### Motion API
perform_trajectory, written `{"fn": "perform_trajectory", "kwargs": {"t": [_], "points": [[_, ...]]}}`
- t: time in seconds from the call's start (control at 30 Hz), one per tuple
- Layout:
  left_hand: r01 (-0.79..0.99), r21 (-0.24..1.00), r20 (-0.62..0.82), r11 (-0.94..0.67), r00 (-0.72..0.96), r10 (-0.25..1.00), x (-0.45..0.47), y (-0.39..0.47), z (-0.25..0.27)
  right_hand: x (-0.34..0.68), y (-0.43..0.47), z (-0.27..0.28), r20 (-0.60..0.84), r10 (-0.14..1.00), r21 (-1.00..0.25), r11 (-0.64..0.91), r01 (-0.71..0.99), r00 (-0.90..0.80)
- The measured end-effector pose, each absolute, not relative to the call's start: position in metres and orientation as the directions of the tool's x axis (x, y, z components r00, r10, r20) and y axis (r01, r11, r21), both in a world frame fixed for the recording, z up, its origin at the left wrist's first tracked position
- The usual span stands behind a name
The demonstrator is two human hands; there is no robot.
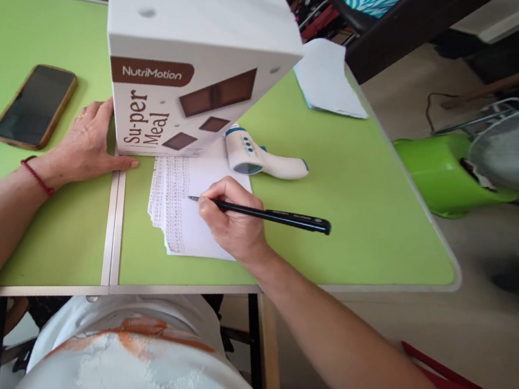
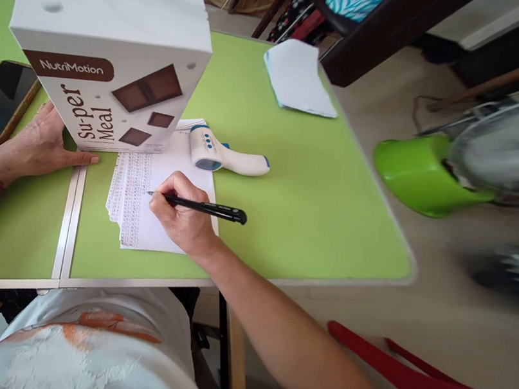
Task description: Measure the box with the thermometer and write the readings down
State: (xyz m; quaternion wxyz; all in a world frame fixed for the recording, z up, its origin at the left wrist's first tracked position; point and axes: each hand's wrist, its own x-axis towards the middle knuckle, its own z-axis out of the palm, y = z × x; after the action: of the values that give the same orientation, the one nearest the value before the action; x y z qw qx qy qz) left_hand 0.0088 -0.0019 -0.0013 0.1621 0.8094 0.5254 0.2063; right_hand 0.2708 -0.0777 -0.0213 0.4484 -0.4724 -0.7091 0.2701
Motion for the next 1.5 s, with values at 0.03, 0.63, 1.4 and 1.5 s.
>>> {"fn": "perform_trajectory", "kwargs": {"t": [0.03, 0.63, 1.4, 1.5], "points": [[0.785, 0.477, 0.163, -0.396, 0.364, 0.917, 0.009, -0.002, -0.002, 0.271, -0.078, -0.021, 0.383, 0.911, -0.804, 0.41, 0.431, -0.153], [0.804, 0.463, 0.145, -0.374, 0.347, 0.926, 0.011, -0.002, 0.0, 0.271, -0.078, -0.022, 0.426, 0.896, -0.794, 0.437, 0.423, -0.127], [0.723, 0.615, 0.193, -0.316, 0.251, 0.949, 0.006, -0.011, -0.001, 0.312, -0.07, -0.003, 0.515, 0.555, 0.034, 0.748, 0.663, -0.653], [0.553, 0.76, 0.263, -0.342, 0.22, 0.939, 0.011, -0.012, 0.003, 0.327, -0.064, -0.01, 0.438, 0.554, 0.1, 0.752, 0.651, -0.708]]}}
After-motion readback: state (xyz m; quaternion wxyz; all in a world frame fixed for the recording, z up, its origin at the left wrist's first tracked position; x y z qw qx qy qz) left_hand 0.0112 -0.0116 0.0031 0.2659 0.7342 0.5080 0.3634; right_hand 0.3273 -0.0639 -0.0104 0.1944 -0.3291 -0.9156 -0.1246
